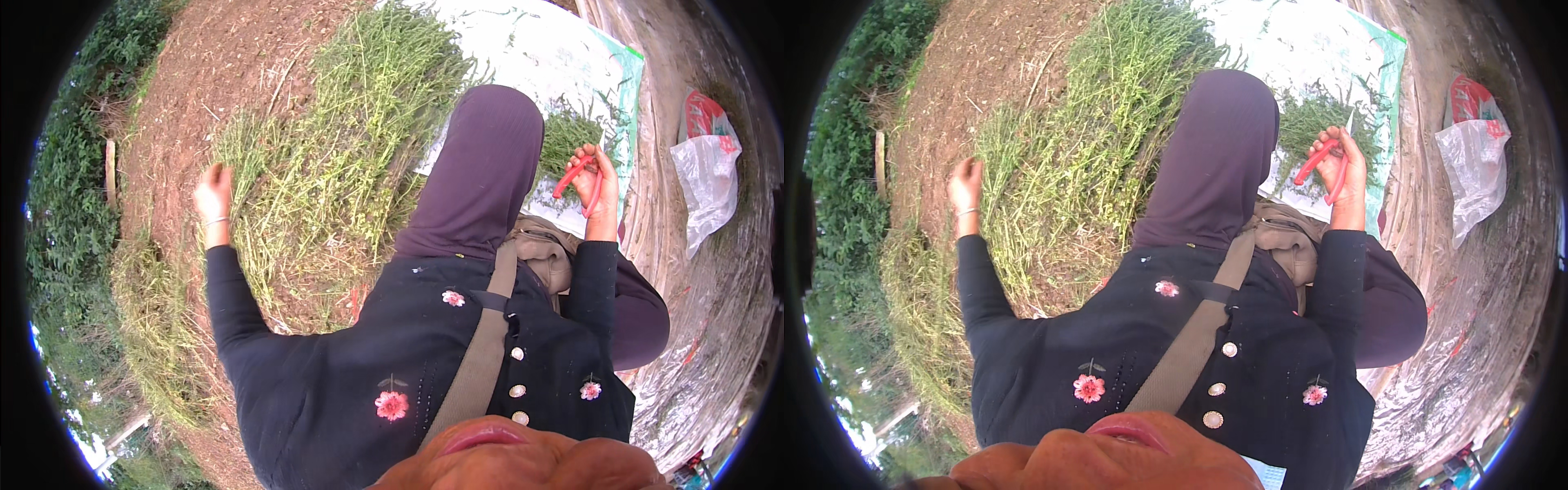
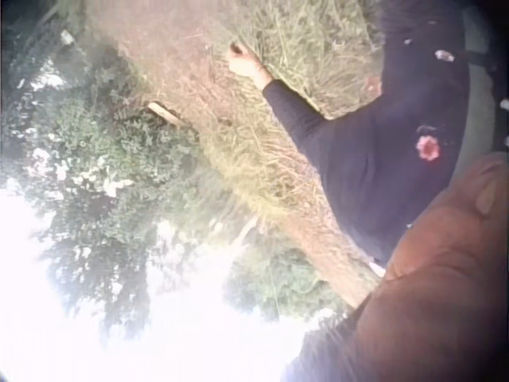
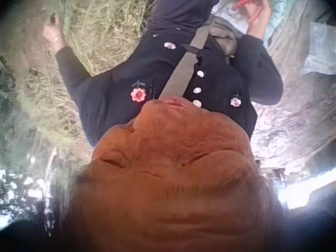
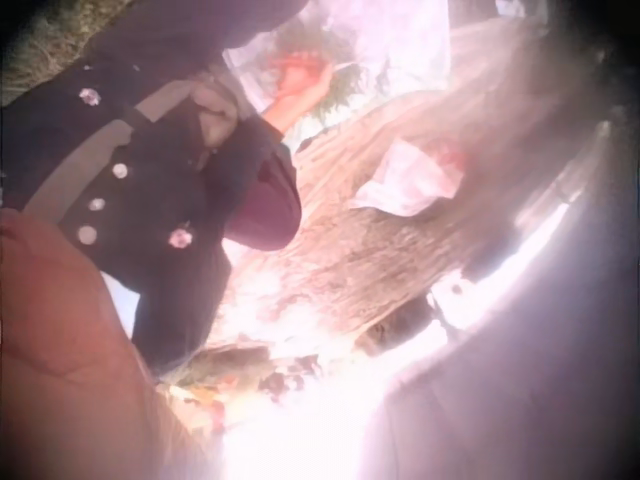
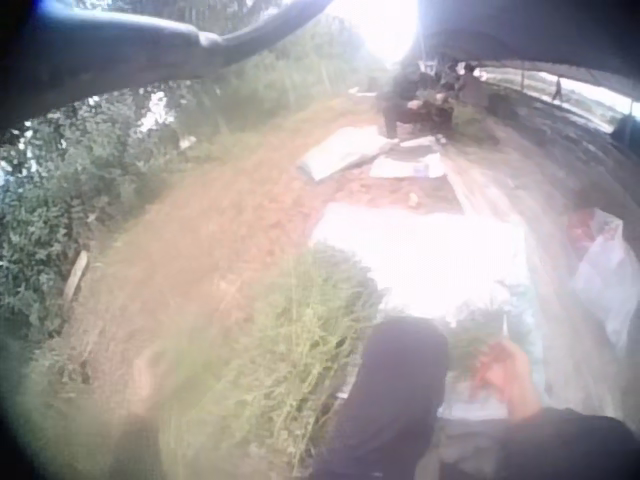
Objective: The person sits on the ground and uses red-handled shears to trim green plant stems. They hold a stem in the left hand, cut sections with the shears in the right hand, and place the trimmed pieces onto a white sack. The process is repeated continuously throughout the clip.
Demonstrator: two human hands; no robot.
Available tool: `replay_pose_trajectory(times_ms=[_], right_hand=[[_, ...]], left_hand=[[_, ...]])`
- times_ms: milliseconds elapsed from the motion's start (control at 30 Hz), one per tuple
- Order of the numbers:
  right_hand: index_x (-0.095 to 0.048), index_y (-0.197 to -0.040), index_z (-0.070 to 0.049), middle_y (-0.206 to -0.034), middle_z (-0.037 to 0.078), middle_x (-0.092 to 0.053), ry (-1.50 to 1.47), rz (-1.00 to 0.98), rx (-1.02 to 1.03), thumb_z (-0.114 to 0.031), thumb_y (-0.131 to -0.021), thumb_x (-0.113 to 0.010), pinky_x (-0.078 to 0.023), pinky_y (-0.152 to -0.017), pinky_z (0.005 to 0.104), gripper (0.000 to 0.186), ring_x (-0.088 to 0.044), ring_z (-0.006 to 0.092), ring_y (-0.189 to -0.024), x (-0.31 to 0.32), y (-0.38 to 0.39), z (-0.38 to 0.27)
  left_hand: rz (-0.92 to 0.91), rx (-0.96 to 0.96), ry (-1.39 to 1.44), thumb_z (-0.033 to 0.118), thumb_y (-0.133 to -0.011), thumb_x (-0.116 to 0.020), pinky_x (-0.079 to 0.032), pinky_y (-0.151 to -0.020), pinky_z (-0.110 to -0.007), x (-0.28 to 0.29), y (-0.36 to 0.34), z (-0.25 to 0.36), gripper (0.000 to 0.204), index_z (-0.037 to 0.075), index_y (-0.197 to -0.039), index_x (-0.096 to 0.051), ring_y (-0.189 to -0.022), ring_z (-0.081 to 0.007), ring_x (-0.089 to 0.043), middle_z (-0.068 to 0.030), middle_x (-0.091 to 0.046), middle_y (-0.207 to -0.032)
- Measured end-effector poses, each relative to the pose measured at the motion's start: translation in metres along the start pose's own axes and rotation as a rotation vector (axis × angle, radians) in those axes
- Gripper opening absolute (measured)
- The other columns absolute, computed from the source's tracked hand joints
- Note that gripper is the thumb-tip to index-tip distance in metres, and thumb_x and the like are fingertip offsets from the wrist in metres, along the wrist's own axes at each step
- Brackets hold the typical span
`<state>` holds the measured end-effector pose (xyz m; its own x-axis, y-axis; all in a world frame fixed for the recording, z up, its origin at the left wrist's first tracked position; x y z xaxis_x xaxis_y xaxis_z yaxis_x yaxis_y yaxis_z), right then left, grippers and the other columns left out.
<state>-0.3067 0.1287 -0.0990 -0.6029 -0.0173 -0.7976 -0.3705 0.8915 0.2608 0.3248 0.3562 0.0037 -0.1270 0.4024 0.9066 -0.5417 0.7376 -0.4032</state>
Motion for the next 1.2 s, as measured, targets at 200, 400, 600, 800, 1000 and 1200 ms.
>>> replay_pose_trajectory(times_ms=[200, 400, 600, 800, 1000, 1200], right_hand=[[-0.053, -0.09, -0.001, -0.084, 0.011, -0.052, -0.008, 0.105, 0.038, -0.02, -0.088, -0.052, -0.046, -0.071, 0.0366, 0.02, -0.052, 0.022, -0.075, 0.021, 0.01, -0.006], [-0.053, -0.09, 0.0, -0.083, 0.011, -0.052, -0.054, 0.124, 0.036, -0.019, -0.088, -0.051, -0.045, -0.072, 0.0364, 0.02, -0.051, 0.0223, -0.076, 0.047, 0.012, -0.004], [-0.051, -0.09, 0.0, -0.084, 0.01, -0.049, -0.105, 0.145, 0.024, -0.018, -0.089, -0.049, -0.043, -0.074, 0.0357, 0.018, -0.049, 0.0223, -0.078, 0.056, 0.008, 0.001], [-0.054, -0.091, 0.001, -0.083, 0.011, -0.052, -0.068, 0.197, 0.05, -0.019, -0.089, -0.05, -0.044, -0.072, 0.0357, 0.021, -0.05, 0.0224, -0.076, 0.064, 0.01, 0.0], [-0.055, -0.09, 0.001, -0.081, 0.011, -0.053, -0.082, 0.216, 0.065, -0.02, -0.087, -0.054, -0.047, -0.073, 0.0372, 0.021, -0.052, 0.0218, -0.074, 0.064, 0.011, -0.003], [-0.056, -0.09, 0.002, -0.082, 0.012, -0.055, -0.086, 0.208, 0.079, -0.019, -0.087, -0.053, -0.048, -0.072, 0.0376, 0.021, -0.053, 0.0219, -0.074, 0.071, 0.011, -0.004]], left_hand=[[-0.435, -0.41, 0.428, 0.023, -0.074, -0.065, -0.048, -0.064, -0.034, -0.115, 0.127, 0.2, 0.015, 0.009, -0.08, -0.063, -0.071, -0.0262, -0.06, -0.008, -0.061, -0.077], [-0.513, -0.264, 0.363, 0.024, -0.072, -0.07, -0.047, -0.057, -0.034, -0.186, 0.157, 0.198, 0.031, 0.008, -0.097, -0.061, -0.063, -0.0234, -0.059, -0.0101, -0.06, -0.077], [-0.615, -0.201, 0.052, 0.034, -0.068, -0.072, -0.047, -0.067, -0.039, -0.211, 0.141, 0.214, 0.038, 0.007, -0.088, -0.056, -0.077, -0.0299, -0.06, -0.0132, -0.061, -0.085], [-0.612, -0.164, 0.021, 0.032, -0.067, -0.071, -0.047, -0.07, -0.04, -0.226, 0.136, 0.229, 0.036, 0.007, -0.086, -0.054, -0.084, -0.032, -0.059, -0.0146, -0.059, -0.087], [-0.536, -0.128, 0.281, 0.022, -0.064, -0.066, -0.045, -0.066, -0.037, -0.222, 0.122, 0.231, 0.024, 0.005, -0.074, -0.052, -0.07, -0.028, -0.057, -0.0134, -0.056, -0.077], [-1.149, 0.582, 1.293, 0.009, -0.073, -0.063, -0.048, -0.062, -0.025, -0.175, 0.067, 0.244, 0.007, 0.006, -0.076, -0.057, -0.064, -0.0136, -0.058, -0.0041, -0.061, -0.075]])
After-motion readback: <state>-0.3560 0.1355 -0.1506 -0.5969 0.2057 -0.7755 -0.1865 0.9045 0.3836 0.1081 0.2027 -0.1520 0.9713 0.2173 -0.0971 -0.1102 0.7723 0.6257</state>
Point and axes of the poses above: each hand's wrist, its own y-axis away from the middle knuckle, its own x-axis out of the back of the hand, z = x × y, the point moved 2 cm from there along -y, towards the middle knuckle
